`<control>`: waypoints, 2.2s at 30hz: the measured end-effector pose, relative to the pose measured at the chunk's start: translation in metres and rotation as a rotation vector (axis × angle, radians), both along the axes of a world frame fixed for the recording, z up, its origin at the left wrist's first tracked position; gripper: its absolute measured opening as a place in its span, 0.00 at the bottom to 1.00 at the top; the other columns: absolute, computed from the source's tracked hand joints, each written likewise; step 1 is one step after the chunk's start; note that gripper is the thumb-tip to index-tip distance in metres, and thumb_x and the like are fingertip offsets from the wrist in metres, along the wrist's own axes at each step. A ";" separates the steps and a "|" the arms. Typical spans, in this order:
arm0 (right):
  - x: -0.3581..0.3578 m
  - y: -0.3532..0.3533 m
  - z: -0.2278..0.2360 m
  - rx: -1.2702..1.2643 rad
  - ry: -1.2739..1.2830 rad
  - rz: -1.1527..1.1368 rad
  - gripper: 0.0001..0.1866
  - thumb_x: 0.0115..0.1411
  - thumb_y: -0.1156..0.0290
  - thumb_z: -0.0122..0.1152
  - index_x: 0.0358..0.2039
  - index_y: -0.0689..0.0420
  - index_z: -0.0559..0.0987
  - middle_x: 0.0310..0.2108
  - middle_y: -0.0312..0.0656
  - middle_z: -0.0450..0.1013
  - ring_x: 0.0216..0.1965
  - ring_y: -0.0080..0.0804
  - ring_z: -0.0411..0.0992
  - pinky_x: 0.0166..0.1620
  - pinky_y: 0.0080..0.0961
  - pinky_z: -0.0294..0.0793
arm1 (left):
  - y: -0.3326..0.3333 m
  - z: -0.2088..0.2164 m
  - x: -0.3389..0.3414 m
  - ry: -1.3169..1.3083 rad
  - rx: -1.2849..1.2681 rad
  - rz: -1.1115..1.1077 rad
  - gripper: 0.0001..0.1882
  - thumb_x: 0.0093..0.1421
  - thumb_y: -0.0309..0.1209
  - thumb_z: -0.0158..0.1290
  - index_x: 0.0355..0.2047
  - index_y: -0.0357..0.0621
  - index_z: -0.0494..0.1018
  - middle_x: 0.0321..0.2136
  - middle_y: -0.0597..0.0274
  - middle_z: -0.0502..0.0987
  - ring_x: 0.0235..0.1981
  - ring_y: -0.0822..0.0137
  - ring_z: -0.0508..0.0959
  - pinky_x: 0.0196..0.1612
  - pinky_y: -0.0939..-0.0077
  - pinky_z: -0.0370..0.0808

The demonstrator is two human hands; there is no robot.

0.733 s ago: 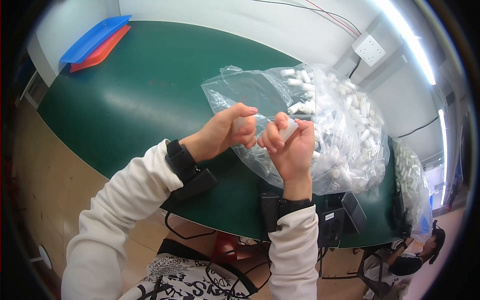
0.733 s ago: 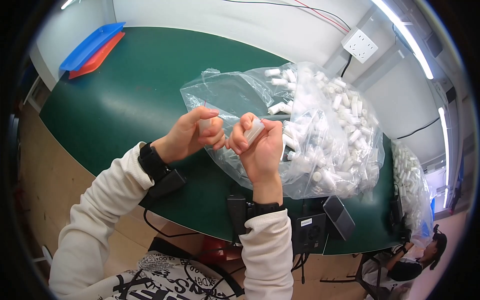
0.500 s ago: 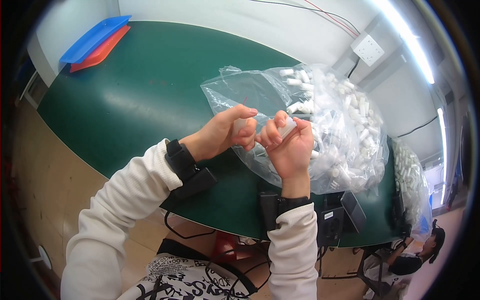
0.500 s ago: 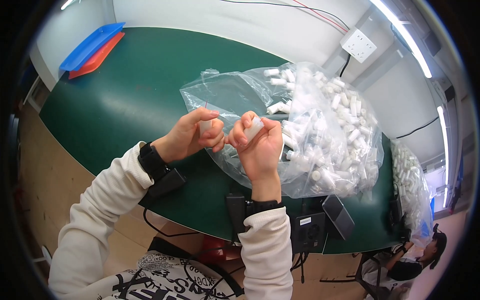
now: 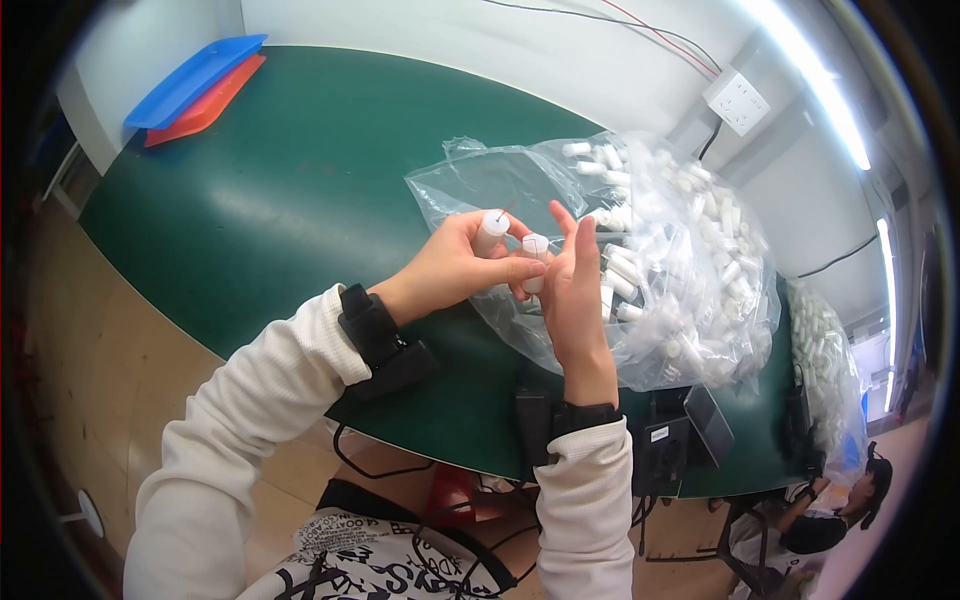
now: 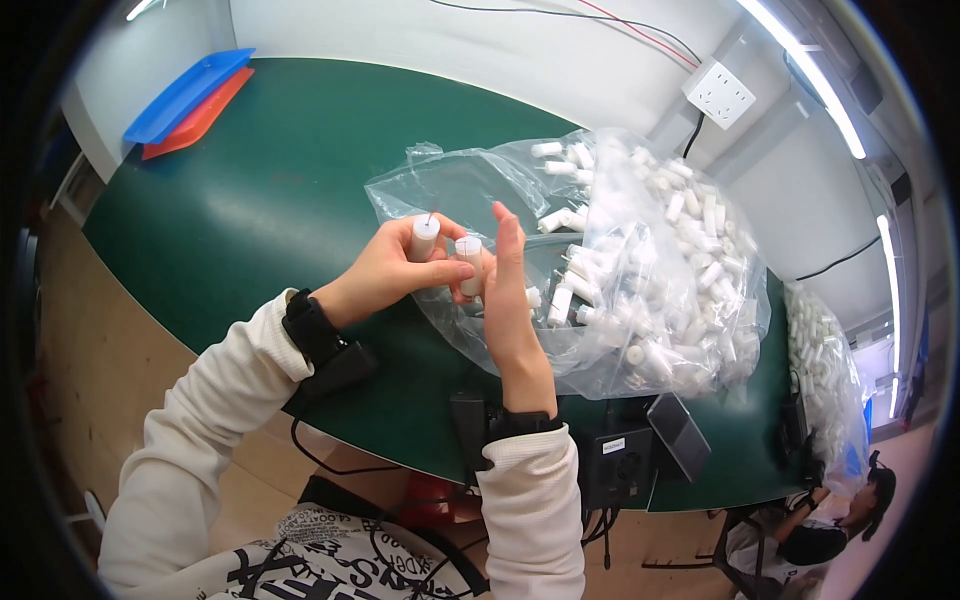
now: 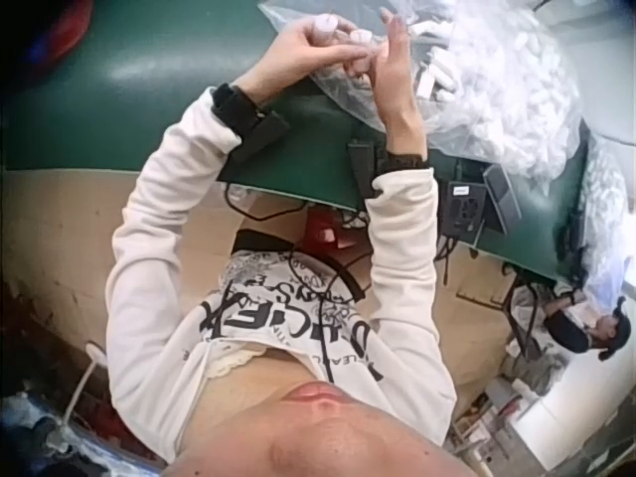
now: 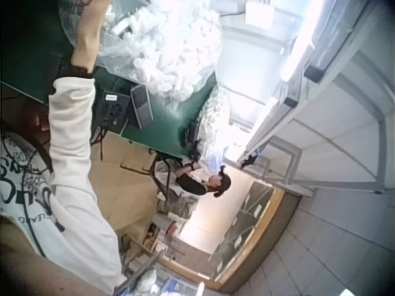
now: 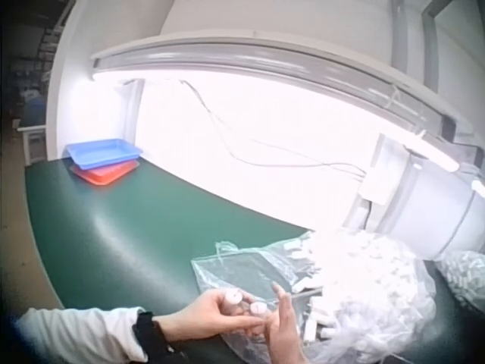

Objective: The person is seen assembling small white cylindrical medical components by joining individual pieces together.

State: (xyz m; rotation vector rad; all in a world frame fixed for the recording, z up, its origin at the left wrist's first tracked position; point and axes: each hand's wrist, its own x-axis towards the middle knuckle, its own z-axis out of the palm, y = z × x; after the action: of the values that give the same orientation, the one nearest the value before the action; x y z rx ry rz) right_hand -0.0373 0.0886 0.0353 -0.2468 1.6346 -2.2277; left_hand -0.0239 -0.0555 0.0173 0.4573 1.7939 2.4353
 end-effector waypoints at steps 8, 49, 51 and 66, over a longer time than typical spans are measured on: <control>-0.003 0.001 -0.002 -0.049 0.367 -0.078 0.19 0.57 0.69 0.49 0.48 0.62 0.63 0.39 0.43 0.67 0.36 0.27 0.68 0.44 0.26 0.68 | -0.015 -0.004 -0.007 -0.100 0.272 0.092 0.12 0.58 0.33 0.52 0.39 0.39 0.69 0.28 0.64 0.74 0.34 0.74 0.74 0.40 0.77 0.70; 0.030 -0.037 -0.011 -0.085 0.441 -0.173 0.10 0.55 0.74 0.57 0.37 0.65 0.76 0.30 0.36 0.74 0.29 0.16 0.67 0.33 0.12 0.65 | 0.000 0.016 0.025 -0.076 0.517 0.204 0.13 0.60 0.42 0.46 0.31 0.46 0.69 0.27 0.69 0.71 0.42 0.68 0.72 0.45 0.70 0.69; 0.030 -0.038 -0.011 -0.091 0.389 -0.003 0.12 0.56 0.73 0.55 0.39 0.65 0.76 0.31 0.39 0.73 0.26 0.18 0.65 0.32 0.14 0.64 | -0.015 0.012 0.033 0.049 0.416 0.125 0.15 0.60 0.43 0.46 0.36 0.45 0.69 0.33 0.64 0.74 0.42 0.66 0.72 0.44 0.70 0.69; 0.013 -0.028 -0.017 0.014 0.302 0.142 0.11 0.53 0.70 0.50 0.32 0.61 0.78 0.20 0.32 0.69 0.22 0.15 0.62 0.29 0.11 0.60 | -0.071 -0.074 0.267 -0.904 0.721 0.050 0.13 0.55 0.32 0.48 0.38 0.36 0.68 0.27 0.60 0.71 0.26 0.63 0.76 0.33 0.64 0.76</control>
State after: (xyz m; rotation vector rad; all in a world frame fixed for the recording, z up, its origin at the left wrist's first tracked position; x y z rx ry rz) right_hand -0.0241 0.0605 0.0179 -0.7028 1.7177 -2.1507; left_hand 0.2430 -0.1264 -0.0564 -0.5954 0.5694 2.5796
